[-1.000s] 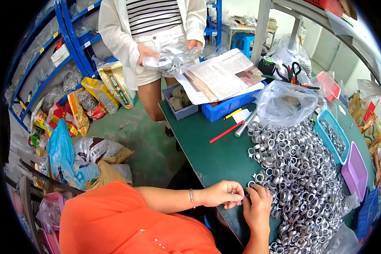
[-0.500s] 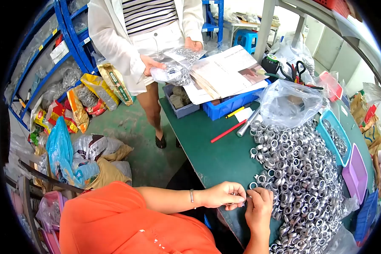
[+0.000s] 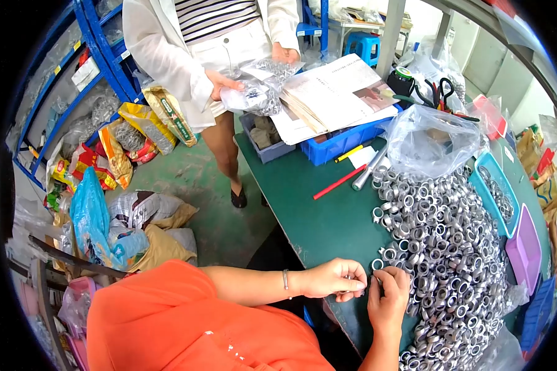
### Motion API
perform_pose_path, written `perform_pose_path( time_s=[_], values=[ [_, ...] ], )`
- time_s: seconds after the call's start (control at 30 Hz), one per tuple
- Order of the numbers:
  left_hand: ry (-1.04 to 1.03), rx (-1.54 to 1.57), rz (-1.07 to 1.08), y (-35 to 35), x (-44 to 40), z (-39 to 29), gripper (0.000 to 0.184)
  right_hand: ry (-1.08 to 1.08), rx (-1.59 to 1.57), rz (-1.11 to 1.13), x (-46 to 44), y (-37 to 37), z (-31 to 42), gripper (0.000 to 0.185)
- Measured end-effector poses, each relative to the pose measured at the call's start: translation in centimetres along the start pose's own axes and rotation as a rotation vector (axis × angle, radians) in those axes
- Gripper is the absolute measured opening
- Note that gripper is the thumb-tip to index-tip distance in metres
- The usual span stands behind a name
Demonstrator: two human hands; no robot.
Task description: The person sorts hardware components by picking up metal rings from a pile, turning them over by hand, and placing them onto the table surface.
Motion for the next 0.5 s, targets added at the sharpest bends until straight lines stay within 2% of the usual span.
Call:
perform_pose_path(
  time_s=[0.5],
  values=[
    [0.019,0.053,0.005,-0.05,-0.17,0.08,0.009,-0.001,0.086,0.064,-0.03,-0.06,0.20,0.017]
  ],
)
Point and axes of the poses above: each hand's wrist, its own x-axis away from the middle knuckle, its own y-axis out of the back of the hand, z = x × y, the point moved 4 cm from there along -x, towards the middle knuckle
